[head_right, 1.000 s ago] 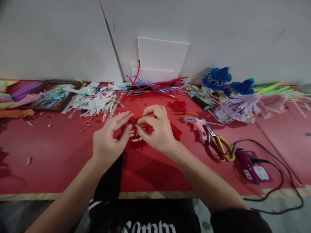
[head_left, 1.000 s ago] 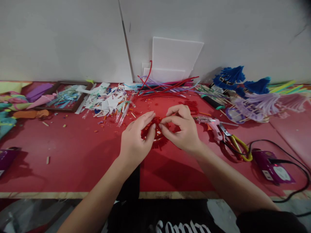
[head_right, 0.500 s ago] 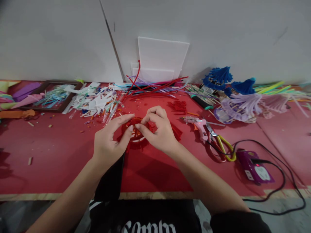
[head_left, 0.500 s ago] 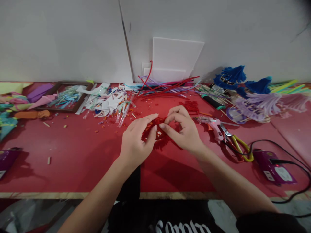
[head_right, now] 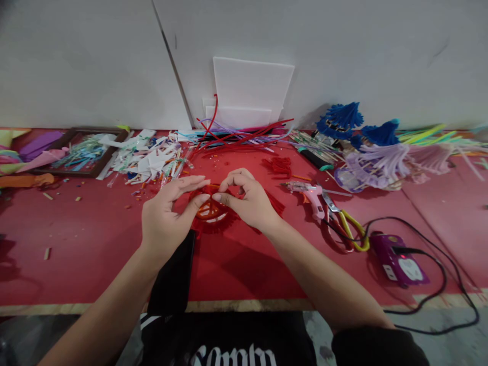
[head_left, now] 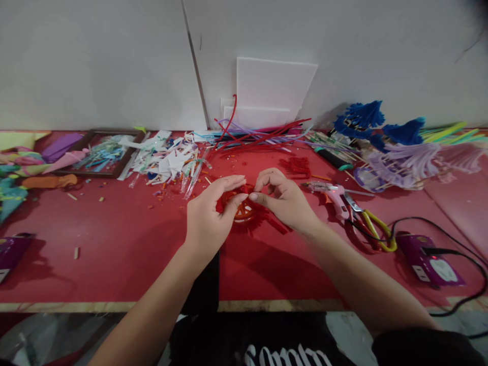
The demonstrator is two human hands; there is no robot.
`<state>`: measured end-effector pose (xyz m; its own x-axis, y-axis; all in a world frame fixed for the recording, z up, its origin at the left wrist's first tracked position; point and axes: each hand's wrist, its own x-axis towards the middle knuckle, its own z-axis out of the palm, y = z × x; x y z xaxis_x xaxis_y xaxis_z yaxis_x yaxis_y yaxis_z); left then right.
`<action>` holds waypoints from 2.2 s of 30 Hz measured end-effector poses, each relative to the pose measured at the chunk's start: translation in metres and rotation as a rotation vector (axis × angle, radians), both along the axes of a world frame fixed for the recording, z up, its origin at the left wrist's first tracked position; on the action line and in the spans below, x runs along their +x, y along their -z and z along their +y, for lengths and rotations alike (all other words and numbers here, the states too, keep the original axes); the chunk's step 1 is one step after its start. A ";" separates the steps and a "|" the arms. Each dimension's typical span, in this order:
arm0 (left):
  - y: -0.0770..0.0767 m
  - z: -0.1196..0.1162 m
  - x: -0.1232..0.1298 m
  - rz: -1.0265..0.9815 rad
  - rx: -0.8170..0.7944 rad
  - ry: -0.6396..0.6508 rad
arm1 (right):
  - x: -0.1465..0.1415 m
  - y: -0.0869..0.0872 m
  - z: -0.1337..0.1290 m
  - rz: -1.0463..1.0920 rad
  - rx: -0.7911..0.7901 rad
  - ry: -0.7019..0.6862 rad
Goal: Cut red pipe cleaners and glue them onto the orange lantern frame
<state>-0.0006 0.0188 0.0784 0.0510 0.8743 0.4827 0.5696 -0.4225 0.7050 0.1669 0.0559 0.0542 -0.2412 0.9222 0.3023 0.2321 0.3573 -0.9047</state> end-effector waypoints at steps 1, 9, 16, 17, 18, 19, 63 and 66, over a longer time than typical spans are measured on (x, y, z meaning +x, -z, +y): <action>0.000 0.000 0.000 0.002 0.000 -0.003 | -0.001 0.001 0.000 0.002 0.002 -0.001; -0.001 -0.002 0.002 0.033 0.028 -0.022 | -0.001 0.008 -0.002 0.034 0.132 0.039; -0.002 -0.001 0.002 0.027 0.022 -0.019 | -0.001 0.005 -0.005 0.009 0.123 0.014; -0.002 -0.001 0.002 0.023 0.017 -0.020 | -0.002 0.005 -0.005 0.006 0.124 0.012; -0.002 -0.001 0.002 0.020 0.010 -0.021 | -0.002 0.005 -0.005 0.004 0.122 0.012; -0.002 -0.001 0.002 0.015 0.003 -0.021 | -0.003 0.005 -0.005 0.003 0.119 0.012; 0.008 -0.005 0.013 0.208 0.168 -0.139 | 0.020 0.018 -0.037 -0.280 0.754 0.037; 0.009 -0.005 0.014 0.215 0.166 -0.148 | 0.019 0.017 -0.036 -0.310 0.762 0.035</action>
